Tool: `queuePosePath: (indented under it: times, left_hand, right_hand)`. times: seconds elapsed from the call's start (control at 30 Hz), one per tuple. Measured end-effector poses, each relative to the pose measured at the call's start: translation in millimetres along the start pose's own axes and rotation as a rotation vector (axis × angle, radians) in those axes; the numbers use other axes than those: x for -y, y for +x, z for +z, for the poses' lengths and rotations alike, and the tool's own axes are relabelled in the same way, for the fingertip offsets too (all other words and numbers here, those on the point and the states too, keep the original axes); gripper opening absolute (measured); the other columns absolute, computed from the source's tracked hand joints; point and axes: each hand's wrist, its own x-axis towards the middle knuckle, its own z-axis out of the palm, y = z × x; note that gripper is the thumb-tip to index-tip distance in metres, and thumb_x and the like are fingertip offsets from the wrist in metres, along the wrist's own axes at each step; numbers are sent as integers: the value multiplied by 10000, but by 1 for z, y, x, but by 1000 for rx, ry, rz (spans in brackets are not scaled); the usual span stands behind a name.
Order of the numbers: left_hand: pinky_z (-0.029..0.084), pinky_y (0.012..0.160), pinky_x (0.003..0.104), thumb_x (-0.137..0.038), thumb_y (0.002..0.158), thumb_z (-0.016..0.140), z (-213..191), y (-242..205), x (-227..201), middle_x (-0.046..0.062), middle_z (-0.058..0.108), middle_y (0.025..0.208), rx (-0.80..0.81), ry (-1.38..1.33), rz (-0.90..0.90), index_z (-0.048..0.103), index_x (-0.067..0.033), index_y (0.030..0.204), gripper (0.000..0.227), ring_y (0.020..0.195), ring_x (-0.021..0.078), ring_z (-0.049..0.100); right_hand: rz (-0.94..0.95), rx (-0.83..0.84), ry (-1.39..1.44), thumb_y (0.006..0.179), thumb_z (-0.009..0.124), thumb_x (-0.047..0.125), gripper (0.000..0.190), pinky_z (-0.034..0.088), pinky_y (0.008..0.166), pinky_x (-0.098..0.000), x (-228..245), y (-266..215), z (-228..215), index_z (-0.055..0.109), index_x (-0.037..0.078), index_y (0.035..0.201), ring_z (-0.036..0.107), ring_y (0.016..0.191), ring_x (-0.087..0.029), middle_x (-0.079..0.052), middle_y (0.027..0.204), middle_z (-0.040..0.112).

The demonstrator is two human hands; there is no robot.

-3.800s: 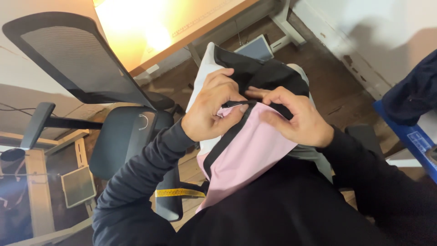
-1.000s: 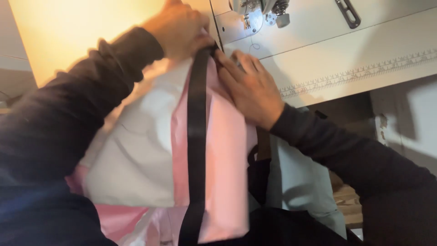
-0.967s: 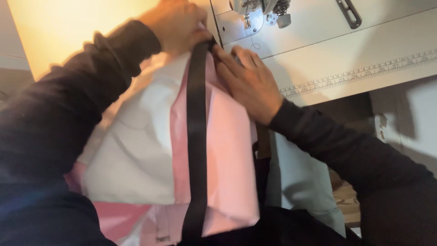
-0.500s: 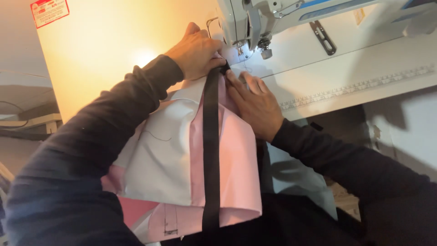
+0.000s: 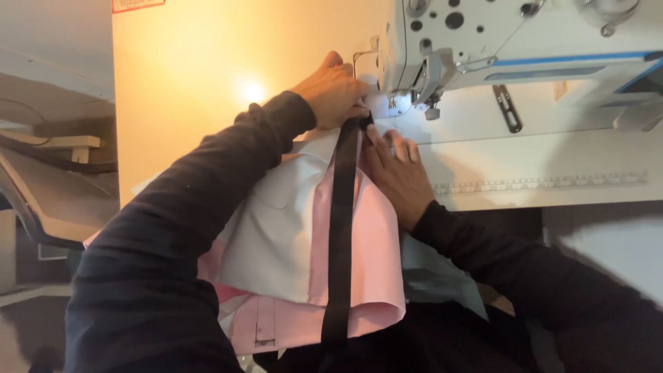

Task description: Sewing the strap and finishing the edges of a fabric tote bag using a sewing machine.

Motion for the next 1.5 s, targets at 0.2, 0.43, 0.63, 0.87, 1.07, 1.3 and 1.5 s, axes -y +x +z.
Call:
queuePosePath:
  times: [0.2, 0.43, 0.63, 0.87, 1.07, 1.3, 1.5]
  left_hand:
    - [345, 989, 459, -321, 921, 728, -1, -2, 1, 94, 723, 801, -32, -63, 47, 711, -94, 863, 235, 914, 309, 625]
    - [353, 988, 463, -323, 913, 725, -8, -9, -10, 110, 709, 782, -56, -17, 54, 707, -84, 831, 253, 925, 316, 615]
    - [376, 1000, 447, -312, 954, 720, -11, -15, -5, 112, 702, 808, -152, -18, 34, 704, -101, 811, 255, 964, 319, 606]
    - [375, 963, 453, -333, 918, 730, -7, -11, -5, 122, 694, 799, -79, -25, 62, 701, -80, 846, 265, 946, 323, 609]
    - [367, 975, 457, -337, 912, 745, -7, -12, -8, 123, 697, 806, -80, -17, 70, 705, -78, 850, 269, 964, 319, 608]
    - [353, 990, 457, -315, 911, 736, -7, -10, -6, 111, 701, 803, -83, -52, 64, 706, -78, 851, 247, 965, 315, 607]
    - [353, 994, 460, -314, 931, 734, -5, -10, -2, 125, 691, 796, -74, -33, 81, 693, -65, 878, 257, 947, 325, 610]
  right_hand:
    - [54, -23, 77, 937, 561, 311, 613, 220, 1205, -564, 5, 1, -3, 498, -57, 1424, 291, 1491, -449, -208, 1560, 382]
    - [37, -109, 225, 885, 632, 305, 689, 208, 1179, -590, -4, -6, -7, 483, -53, 1454, 306, 1458, -486, -222, 1553, 402]
    - [48, -162, 368, 990, 683, 239, 425, 374, 1182, -491, -33, -6, -26, 569, -17, 1310, 495, 1399, -386, -211, 1468, 547]
    - [-100, -98, 248, 947, 698, 393, 698, 368, 1173, -470, -44, 4, -23, 524, -94, 1416, 464, 1424, -382, -226, 1470, 539]
    - [-114, -82, 232, 949, 693, 458, 784, 331, 1207, -467, -41, 4, -18, 481, -122, 1431, 428, 1447, -393, -244, 1489, 511]
    - [-145, -71, 176, 941, 659, 454, 764, 418, 1088, -468, -67, 8, -21, 510, -97, 1449, 521, 1318, -390, -243, 1469, 546]
    - [140, 348, -31, 1024, 572, 547, 593, 523, 829, -426, -112, 42, -37, 692, -23, 1139, 672, 878, -349, -198, 869, 698]
